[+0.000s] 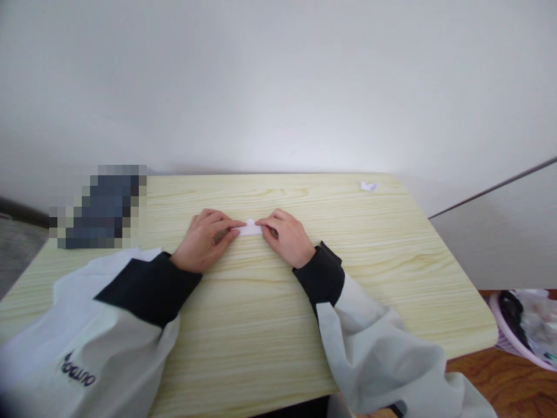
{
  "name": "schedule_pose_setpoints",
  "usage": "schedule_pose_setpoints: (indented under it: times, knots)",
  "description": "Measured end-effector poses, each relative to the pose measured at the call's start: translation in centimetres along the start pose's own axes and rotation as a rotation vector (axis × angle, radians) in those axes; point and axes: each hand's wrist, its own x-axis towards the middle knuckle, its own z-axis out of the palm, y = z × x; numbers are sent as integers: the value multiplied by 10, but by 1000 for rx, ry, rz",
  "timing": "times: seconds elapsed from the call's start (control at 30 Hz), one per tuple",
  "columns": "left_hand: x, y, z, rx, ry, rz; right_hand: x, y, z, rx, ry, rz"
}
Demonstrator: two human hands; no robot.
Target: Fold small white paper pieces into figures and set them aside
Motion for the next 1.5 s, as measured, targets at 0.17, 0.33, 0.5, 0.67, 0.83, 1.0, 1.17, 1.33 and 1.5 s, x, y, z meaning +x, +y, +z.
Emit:
schedule_pose_setpoints:
  times: [0.17,0.33,0.5,0.67,0.83,1.0,1.17,1.33,1.5]
  knots:
    - [1,2,0,-29,-10,-66,0,1,1,7,10,8]
    - [2,4,-2,-32,-33,-115,-1,2,2,23,12,15]
    - [3,6,-3,-30,-31,-162,-2,1,1,11,34,-27]
    - [3,7,-3,-7,-27,-168,-3,0,2,-89,-39,-212]
    - [3,7,-3,12,-32,-157,-2,-1,1,-173,-108,-243]
    - [2,5,-2,15,-40,-153,-2,1,-1,-193,-125,-266]
    - [0,3,-2,13,-35,-152,-4,8,-4,-170,-110,-295]
    - [-1,1,-2,16,-38,-149,-11,20,-9,-120,-42,-338]
    - [-2,-1,-2,13,-33,-145,-15,27,-12,-121,-9,-339]
